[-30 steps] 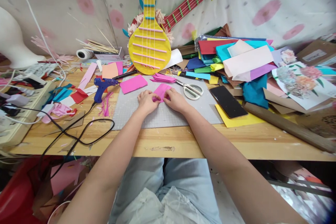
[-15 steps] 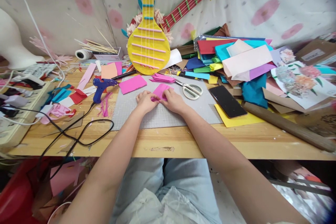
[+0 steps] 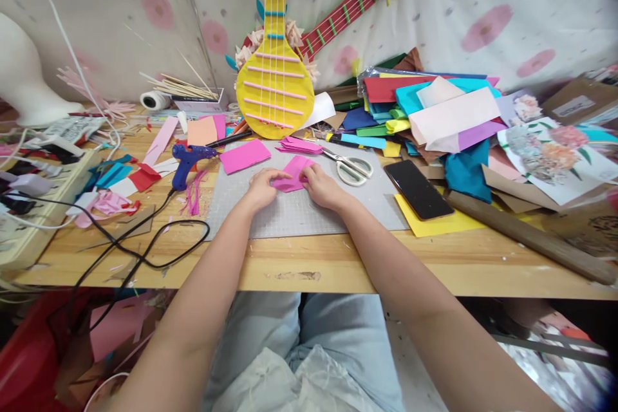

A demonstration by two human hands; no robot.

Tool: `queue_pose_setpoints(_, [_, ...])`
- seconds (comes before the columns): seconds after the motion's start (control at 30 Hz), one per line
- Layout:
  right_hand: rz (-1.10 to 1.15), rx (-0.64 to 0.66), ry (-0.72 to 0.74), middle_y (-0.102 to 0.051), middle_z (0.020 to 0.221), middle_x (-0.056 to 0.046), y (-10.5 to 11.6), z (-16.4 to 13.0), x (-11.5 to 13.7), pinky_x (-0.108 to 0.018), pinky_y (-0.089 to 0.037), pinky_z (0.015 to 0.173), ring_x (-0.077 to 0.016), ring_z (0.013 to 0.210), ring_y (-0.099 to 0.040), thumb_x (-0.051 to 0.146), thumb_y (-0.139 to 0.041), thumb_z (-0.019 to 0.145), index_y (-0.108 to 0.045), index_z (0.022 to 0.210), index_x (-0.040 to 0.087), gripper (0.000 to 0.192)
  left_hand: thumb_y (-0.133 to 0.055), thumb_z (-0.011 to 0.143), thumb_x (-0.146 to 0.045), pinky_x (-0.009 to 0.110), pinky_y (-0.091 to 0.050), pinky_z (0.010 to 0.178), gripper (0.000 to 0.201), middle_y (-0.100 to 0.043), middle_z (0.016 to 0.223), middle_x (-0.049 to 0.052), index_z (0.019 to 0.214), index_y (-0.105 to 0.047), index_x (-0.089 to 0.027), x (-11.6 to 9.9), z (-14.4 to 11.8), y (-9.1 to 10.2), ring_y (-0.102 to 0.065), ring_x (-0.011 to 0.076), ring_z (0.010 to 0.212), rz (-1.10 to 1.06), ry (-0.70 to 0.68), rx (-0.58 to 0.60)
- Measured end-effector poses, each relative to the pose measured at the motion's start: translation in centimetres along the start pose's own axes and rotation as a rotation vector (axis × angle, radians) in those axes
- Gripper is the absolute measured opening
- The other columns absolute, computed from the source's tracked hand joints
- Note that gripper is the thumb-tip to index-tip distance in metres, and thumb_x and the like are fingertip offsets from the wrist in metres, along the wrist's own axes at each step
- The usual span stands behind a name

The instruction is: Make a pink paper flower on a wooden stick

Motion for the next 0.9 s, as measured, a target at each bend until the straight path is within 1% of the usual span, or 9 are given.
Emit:
queue_pose_setpoints(0.1, [0.054,-0.049,-0.002,-0.049,0.107,-0.011,0.2,0.0,-0.1,-0.033,-0.042,0.078,-0.0189,0.092,-0.05,0.016,-0.04,0.082,-0.049,0.102,0.017,0.022,-0.043,0.062,0.004,0.031,-0.043,0.089,0.044,-0.063,0.1,0.002,0.092,-0.065,-0.02,0.6,-0.1,0.7,-0.056,0.0144,0.094,-0.119,0.046,-0.069])
queue_pose_setpoints(0.2, [0.092,-0.164,-0.054,-0.052,0.106,-0.01,1.0,0.1,-0.6,-0.034,-0.041,0.077,-0.0199,0.094,-0.051,0.013,-0.037,0.08,-0.05,0.099,0.018,0.024,-0.046,0.067,-0.002,0.029,-0.046,0.083,0.037,-0.06,0.105,0.006,0.097,-0.062,-0.017,0.4,-0.3,1.1,-0.057,0.0143,0.092,-0.094,0.049,-0.125])
queue_pose_setpoints(0.3, [0.101,-0.253,-0.181,-0.057,0.102,-0.009,1.8,0.0,-1.5,-0.035,-0.041,0.076,-0.0215,0.092,-0.052,0.007,-0.035,0.073,-0.051,0.096,0.018,0.029,-0.044,0.068,-0.004,0.026,-0.048,0.076,0.041,-0.056,0.112,0.007,0.104,-0.059,-0.017,-0.4,-0.5,0.8,-0.058,0.0124,0.085,-0.078,0.018,-0.115])
queue_pose_setpoints(0.4, [0.118,-0.281,-0.257,-0.061,0.099,-0.008,2.2,-0.1,-2.1,-0.036,-0.042,0.075,-0.0229,0.09,-0.055,0.005,-0.035,0.069,-0.051,0.096,0.018,0.034,-0.041,0.066,-0.002,0.025,-0.048,0.074,0.047,-0.054,0.115,0.006,0.107,-0.057,-0.018,-0.7,-0.6,0.1,-0.059,0.009,0.074,-0.096,0.018,-0.061])
queue_pose_setpoints(0.53, [0.192,-0.27,-0.155,-0.061,0.105,-0.01,1.9,0.2,-1.8,-0.037,-0.042,0.083,-0.0216,0.097,-0.055,0.004,-0.036,0.067,-0.049,0.103,0.016,0.041,-0.041,0.064,-0.003,0.025,-0.048,0.074,0.05,-0.054,0.116,0.006,0.109,-0.055,-0.019,-1.0,-0.7,-0.1,-0.059,0.0099,0.078,-0.109,-0.025,-0.022])
queue_pose_setpoints(0.63, [0.241,-0.205,-0.003,-0.057,0.114,-0.011,0.9,0.6,-1.1,-0.037,-0.039,0.091,-0.0196,0.105,-0.052,0.006,-0.037,0.067,-0.046,0.111,0.015,0.046,-0.041,0.06,0.0,0.027,-0.046,0.085,0.056,-0.056,0.115,0.006,0.111,-0.053,-0.019,-1.3,-0.8,0.7,-0.057,0.013,0.095,-0.07,-0.104,-0.052])
queue_pose_setpoints(0.73, [0.279,-0.177,0.082,-0.051,0.122,-0.012,0.3,0.8,-0.6,-0.036,-0.036,0.095,-0.0181,0.111,-0.048,0.008,-0.038,0.068,-0.042,0.117,0.014,0.05,-0.042,0.057,0.001,0.03,-0.039,0.096,0.064,-0.056,0.117,0.006,0.117,-0.05,-0.018,-1.6,-1.0,0.6,-0.053,0.015,0.106,-0.009,-0.202,0.025])
queue_pose_setpoints(0.8, [0.289,-0.218,0.082,-0.05,0.123,-0.013,0.7,0.8,-0.5,-0.035,-0.036,0.095,-0.0185,0.112,-0.047,0.01,-0.04,0.068,-0.041,0.117,0.014,0.05,-0.045,0.059,-0.001,0.031,-0.037,0.098,0.061,-0.056,0.118,0.006,0.117,-0.051,-0.018,-1.6,-1.1,0.3,-0.051,0.0162,0.109,0.051,-0.258,0.077])
queue_pose_setpoints(0.9, [0.247,-0.335,0.036,-0.055,0.112,-0.011,2.1,0.3,-0.5,-0.036,-0.037,0.092,-0.0206,0.106,-0.049,0.012,-0.044,0.066,-0.047,0.107,0.015,0.041,-0.049,0.066,-0.01,0.031,-0.039,0.096,0.047,-0.058,0.114,0.006,0.111,-0.056,-0.017,-1.3,-1.0,0.3,-0.052,0.017,0.106,0.117,-0.252,0.053])
Point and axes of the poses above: each hand's wrist, its own z-axis towards the middle knuckle, its own y-axis out of the back of the hand, x = y × z, the point moved 7 cm from there along z, towards the middle knuckle
